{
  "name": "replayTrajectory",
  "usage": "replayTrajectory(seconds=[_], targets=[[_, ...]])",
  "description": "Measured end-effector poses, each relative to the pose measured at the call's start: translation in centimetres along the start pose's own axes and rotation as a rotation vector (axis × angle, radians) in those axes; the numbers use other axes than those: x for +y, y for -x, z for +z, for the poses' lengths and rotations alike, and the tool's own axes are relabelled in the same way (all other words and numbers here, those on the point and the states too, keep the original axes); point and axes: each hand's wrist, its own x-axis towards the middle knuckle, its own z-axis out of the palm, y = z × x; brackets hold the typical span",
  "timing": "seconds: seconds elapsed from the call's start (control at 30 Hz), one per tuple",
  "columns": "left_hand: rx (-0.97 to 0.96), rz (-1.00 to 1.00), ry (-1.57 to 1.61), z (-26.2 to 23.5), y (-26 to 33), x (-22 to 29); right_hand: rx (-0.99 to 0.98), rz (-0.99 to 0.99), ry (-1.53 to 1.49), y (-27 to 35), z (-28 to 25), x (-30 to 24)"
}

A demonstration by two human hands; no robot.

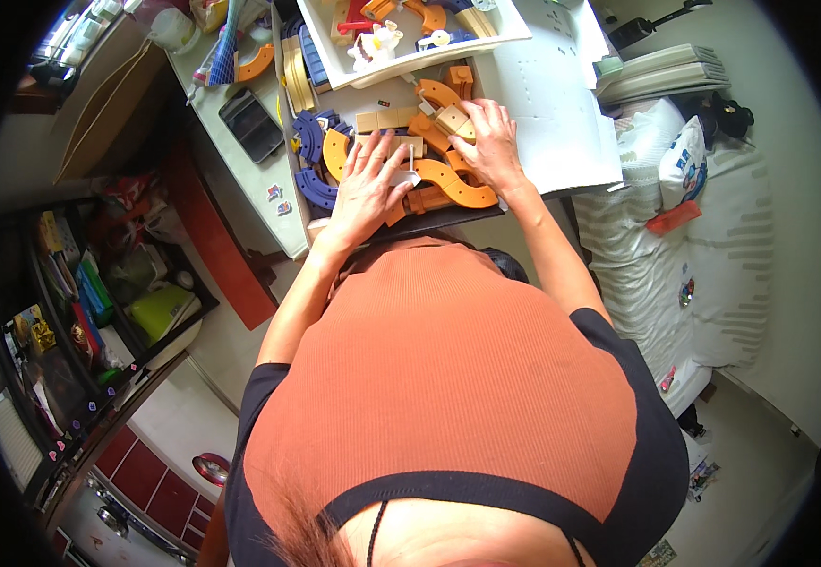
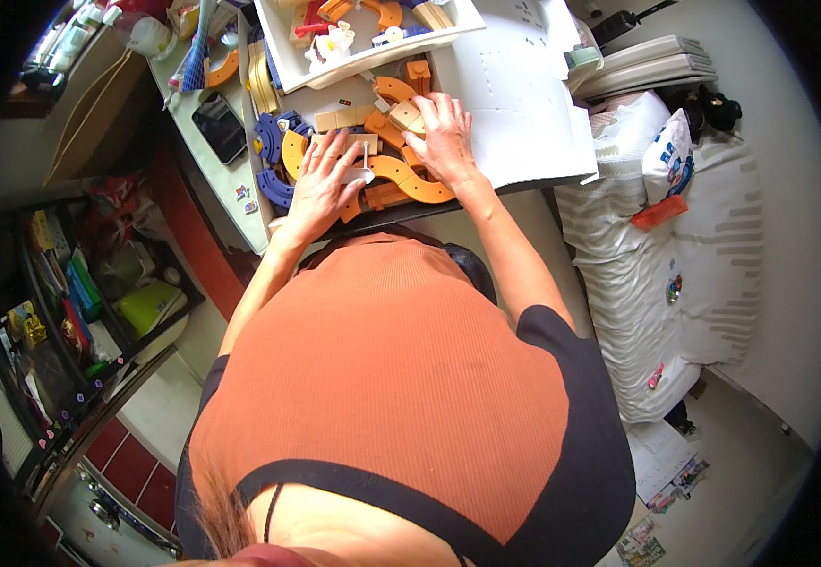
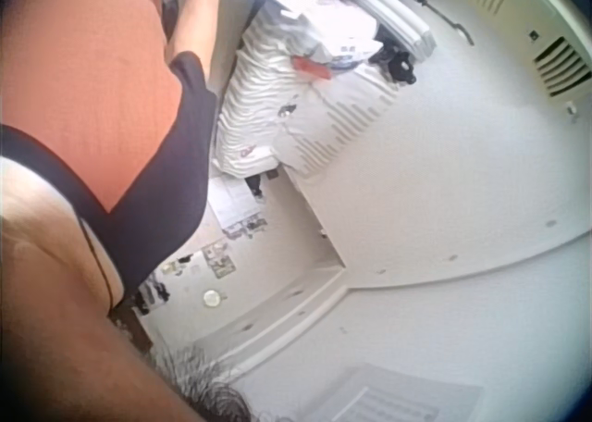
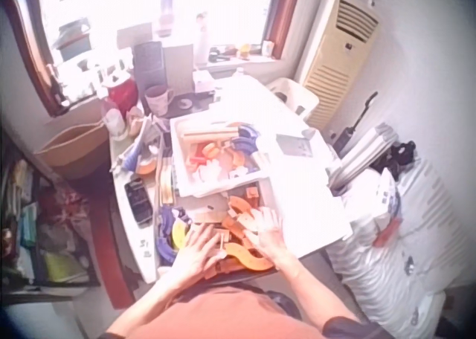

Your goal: The person assembles a toy train track on a table using blue and orange curved track pieces, straight wooden blocks, and a small white support. They retrieve additional orange track pieces from a nearby shelf and place them on the table, then continue arranging and connecting the pieces into a layout.

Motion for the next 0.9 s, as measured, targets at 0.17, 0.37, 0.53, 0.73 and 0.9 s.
replayTrajectory(seconds=[0.17, 0.37, 0.53, 0.73, 0.9], targets=[[0.183, -0.176, 0.318, -2.2, -1.1, -0.8, -0.174, 0.183, -0.697, -1.0, -2.5, -0.8], [0.223, -0.114, 0.501, -4.9, -3.3, -2.2, -0.684, 0.521, -1.376, -3.7, -2.0, -3.6], [0.083, -0.459, 0.511, -5.6, -3.4, -5.0, -0.662, 0.533, -1.210, -7.0, 0.7, -4.8], [0.096, -0.440, 0.242, -3.5, -2.7, -4.7, -0.407, 0.102, -0.476, -9.0, 5.2, -4.4], [0.122, -0.456, 0.133, -2.9, -2.0, -2.8, -0.383, -0.032, -0.295, -8.6, 6.7, -3.9]])
